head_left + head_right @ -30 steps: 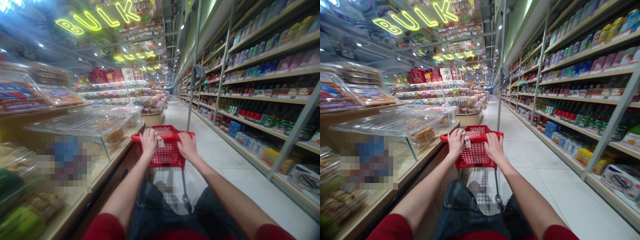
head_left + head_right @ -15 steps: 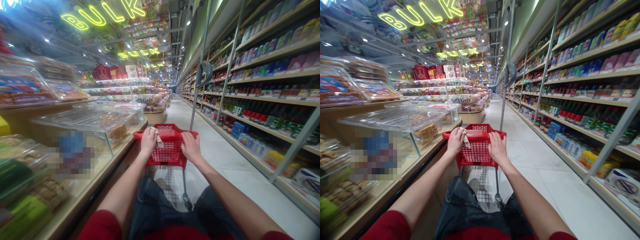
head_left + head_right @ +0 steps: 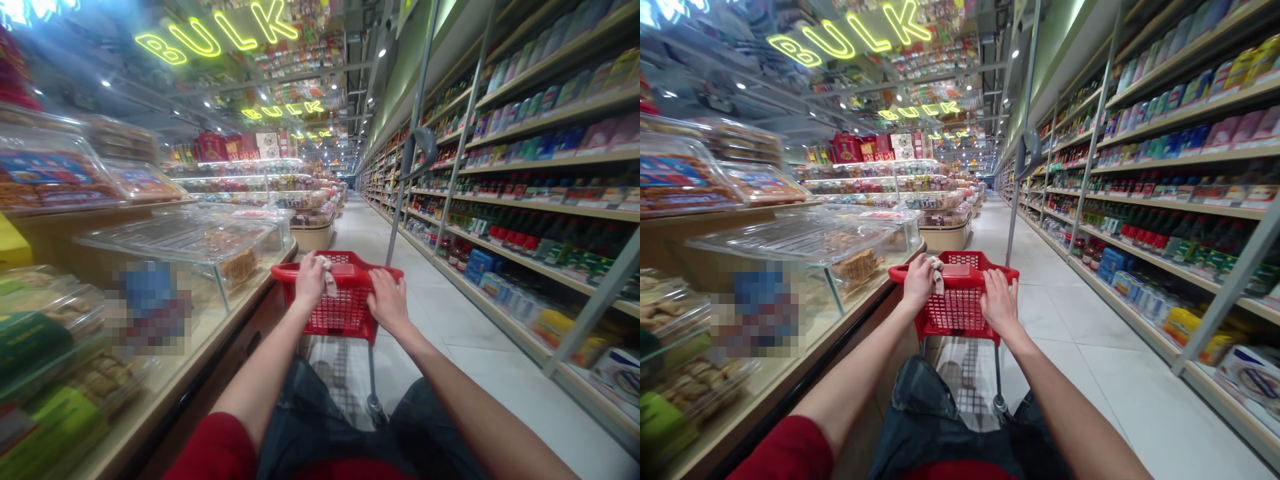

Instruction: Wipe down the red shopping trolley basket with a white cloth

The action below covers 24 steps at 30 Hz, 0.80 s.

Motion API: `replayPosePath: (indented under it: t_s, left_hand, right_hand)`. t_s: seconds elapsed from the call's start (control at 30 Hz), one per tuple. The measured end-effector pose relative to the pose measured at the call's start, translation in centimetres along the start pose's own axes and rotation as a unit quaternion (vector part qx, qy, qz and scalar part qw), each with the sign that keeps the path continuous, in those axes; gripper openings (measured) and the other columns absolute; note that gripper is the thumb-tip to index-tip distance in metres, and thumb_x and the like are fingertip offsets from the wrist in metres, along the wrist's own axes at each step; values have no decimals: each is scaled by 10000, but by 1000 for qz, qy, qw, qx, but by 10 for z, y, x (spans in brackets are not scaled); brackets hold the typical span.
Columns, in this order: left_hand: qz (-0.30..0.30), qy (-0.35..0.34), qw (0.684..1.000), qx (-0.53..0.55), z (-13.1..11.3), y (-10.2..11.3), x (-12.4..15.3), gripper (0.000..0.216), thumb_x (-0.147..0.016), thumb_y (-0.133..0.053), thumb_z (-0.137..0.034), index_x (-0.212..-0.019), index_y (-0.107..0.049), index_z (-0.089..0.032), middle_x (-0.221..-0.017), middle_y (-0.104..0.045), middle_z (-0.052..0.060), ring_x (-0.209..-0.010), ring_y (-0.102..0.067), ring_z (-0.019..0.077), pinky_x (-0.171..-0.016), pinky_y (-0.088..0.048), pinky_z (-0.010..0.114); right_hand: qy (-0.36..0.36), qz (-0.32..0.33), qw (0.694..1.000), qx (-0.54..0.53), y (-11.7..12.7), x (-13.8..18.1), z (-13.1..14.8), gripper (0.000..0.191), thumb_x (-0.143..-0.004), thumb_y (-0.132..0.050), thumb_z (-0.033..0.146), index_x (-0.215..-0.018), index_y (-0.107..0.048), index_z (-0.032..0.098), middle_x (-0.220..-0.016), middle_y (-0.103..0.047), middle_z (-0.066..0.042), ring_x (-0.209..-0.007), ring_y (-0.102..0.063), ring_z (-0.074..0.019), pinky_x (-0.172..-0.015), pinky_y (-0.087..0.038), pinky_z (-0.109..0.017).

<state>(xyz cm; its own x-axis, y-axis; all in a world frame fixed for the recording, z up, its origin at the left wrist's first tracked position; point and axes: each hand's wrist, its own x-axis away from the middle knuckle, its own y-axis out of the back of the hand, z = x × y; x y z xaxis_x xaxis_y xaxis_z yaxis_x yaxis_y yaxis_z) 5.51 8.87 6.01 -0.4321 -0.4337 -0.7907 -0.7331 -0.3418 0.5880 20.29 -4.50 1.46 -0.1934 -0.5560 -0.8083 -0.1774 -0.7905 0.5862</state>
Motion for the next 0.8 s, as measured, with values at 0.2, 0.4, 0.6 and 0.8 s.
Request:
replayPosePath:
  t_s: [0.2,0.4,0.6,0.8]
  left_hand:
    - [38,82,995,-32,8,10,-19,252,-873,-347,-215,-954,-582,-175,-952,-622,88,-889,-579,195,-780,-467,319]
    - [117,-93,988,31,-13,8,-19,427,-742,-576,-378,-1095,-540,-140,-1118,-557,106,-1065,-482,233,-937,-380,355]
    - [61,-3,997,50,5,25,-41,231,-804,-456,-206,-978,-607,-190,-910,-615,60,-895,-548,195,-832,-432,334]
    - [42,-86,995,-7,-45,2,-11,261,-814,-466,-279,-1049,-557,-210,-1138,-553,70,-1081,-464,220,-948,-359,388]
  right_hand:
    - [-20,-12,1000,-5,3,1,8,484,-758,-398,174,-1237,-436,118,-1281,-473,-131,-1211,-353,-250,-1002,-184,-514]
    - [-24,-9,1000,-1,6,3,6,494,-752,-402,172,-1243,-427,119,-1283,-467,-136,-1216,-342,-253,-996,-197,-512]
    - [-29,-12,999,-1,8,5,6,495,-752,-406,173,-1245,-424,122,-1288,-464,-128,-1223,-338,-244,-1002,-188,-508]
    - [-32,-23,999,0,7,6,9,491,-755,-410,174,-1242,-426,115,-1276,-475,-128,-1224,-333,-244,-1007,-181,-500]
